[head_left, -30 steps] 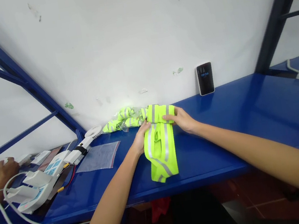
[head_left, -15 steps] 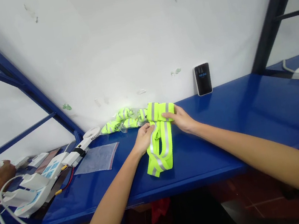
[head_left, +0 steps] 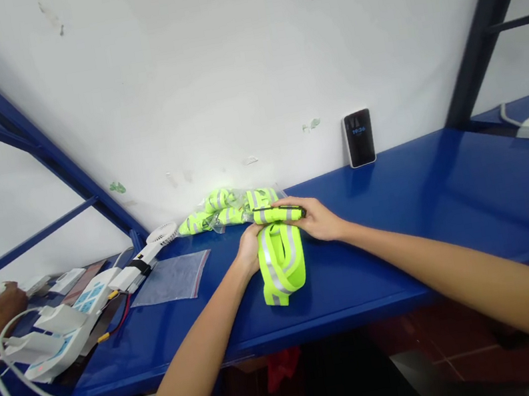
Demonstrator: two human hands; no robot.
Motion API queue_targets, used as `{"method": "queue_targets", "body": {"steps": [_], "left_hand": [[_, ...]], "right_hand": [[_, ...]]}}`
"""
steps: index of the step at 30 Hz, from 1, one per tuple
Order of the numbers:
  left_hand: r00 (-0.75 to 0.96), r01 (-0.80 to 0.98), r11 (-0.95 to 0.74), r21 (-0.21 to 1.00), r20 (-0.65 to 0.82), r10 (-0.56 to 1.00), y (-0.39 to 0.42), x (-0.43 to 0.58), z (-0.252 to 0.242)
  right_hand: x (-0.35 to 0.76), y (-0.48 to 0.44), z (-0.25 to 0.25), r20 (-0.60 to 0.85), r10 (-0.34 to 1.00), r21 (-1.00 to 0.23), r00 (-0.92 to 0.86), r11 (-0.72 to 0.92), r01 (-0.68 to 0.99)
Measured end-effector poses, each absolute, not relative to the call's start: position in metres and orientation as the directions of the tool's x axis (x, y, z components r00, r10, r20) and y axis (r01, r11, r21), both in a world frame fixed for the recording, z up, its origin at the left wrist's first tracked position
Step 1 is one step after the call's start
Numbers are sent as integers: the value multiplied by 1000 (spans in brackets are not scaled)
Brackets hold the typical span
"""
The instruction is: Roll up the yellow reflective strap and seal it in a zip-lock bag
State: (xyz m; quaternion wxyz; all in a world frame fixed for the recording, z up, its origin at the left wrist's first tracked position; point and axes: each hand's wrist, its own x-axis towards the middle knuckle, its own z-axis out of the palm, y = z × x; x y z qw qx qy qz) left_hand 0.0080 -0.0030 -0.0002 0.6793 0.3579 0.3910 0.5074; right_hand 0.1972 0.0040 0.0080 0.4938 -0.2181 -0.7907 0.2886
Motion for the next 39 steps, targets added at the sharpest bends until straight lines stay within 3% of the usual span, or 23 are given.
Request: {"method": "queue_targets", "body": {"steps": [3,8,19,26,34,39], "left_hand": [[274,-453,263,852,-148,950,-7,6,6],[332,-403,182,897,-42,942,-12,7,9],[383,-260,202,944,-91,919,-14,4,7],[319,-203,164,965,-93,943,-12,6,6],[334,-283,189,940,-88,938,-13,5,4],[409,-416,287,863,-104,907,-10,5,2]], "right_hand": [[199,8,6,673,635,-664,-380,744,69],[201,9,6,684,626,-649,-373,757,81],[201,6,10,682,642,-657,-351,748,92],[201,5,8,678,617,-642,-399,762,86],[204,7,9,664,575,-602,-478,790,114],[207,4,16,616,552,-587,-562,797,140]]}}
